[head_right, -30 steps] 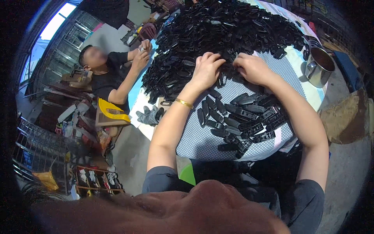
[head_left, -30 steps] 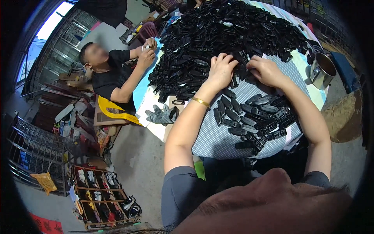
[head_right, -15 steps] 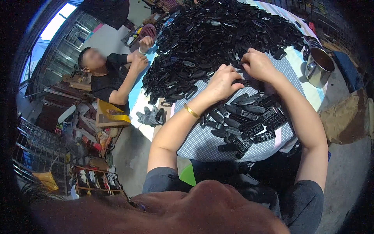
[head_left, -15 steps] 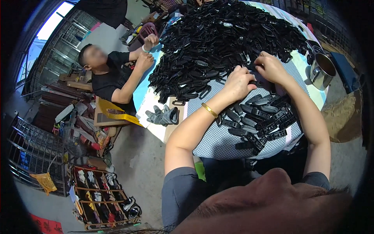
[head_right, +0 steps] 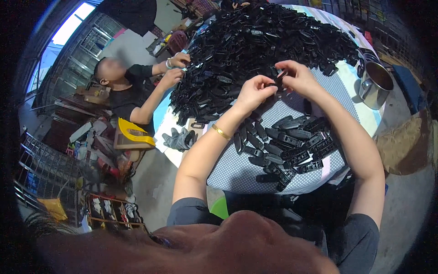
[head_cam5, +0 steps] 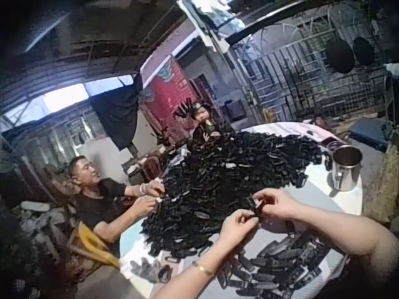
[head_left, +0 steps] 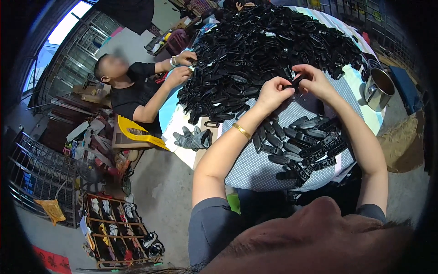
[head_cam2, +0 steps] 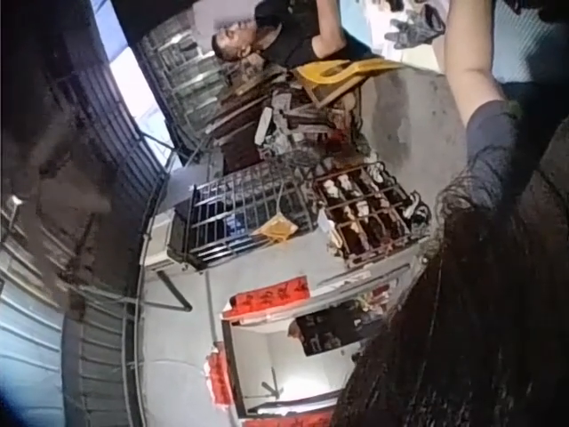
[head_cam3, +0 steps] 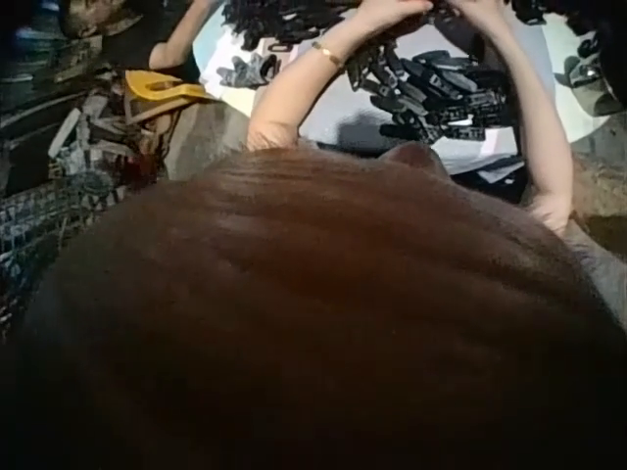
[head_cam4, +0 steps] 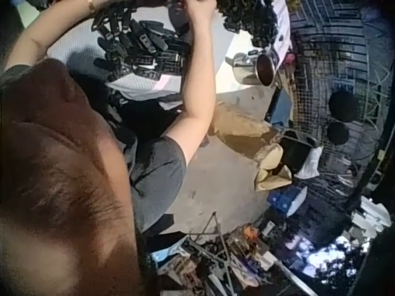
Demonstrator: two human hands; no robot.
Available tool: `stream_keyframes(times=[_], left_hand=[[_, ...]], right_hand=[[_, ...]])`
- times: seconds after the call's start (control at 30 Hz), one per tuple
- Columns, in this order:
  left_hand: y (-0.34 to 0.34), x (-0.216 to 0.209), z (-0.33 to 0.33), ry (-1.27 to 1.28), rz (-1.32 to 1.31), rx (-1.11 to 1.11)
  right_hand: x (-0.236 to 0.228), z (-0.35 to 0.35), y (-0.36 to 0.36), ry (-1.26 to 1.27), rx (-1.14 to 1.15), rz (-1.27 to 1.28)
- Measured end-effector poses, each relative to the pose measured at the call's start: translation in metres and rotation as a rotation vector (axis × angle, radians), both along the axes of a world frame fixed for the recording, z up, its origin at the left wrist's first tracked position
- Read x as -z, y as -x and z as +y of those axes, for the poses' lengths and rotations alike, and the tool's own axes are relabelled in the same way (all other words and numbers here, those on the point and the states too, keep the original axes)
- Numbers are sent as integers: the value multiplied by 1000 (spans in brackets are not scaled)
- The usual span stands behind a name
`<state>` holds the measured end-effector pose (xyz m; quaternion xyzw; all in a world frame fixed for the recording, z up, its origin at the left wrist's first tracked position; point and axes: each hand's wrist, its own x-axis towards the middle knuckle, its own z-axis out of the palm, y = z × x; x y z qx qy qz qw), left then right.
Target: Inspecting and sorting a large pile of black plastic components on a workbench.
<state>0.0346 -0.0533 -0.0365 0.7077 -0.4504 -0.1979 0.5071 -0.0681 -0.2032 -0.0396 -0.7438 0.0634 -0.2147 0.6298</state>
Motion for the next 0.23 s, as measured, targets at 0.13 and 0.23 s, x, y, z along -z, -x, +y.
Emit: stream_keyframes(times=[0.13, 0.23], left_hand=[[-1, -4, 0, 162, 478, 26], [-3, -4, 0, 283, 669, 47]], right_hand=[[0, 11, -1, 94, -33, -25], [-5, 18, 2, 139, -8, -80]])
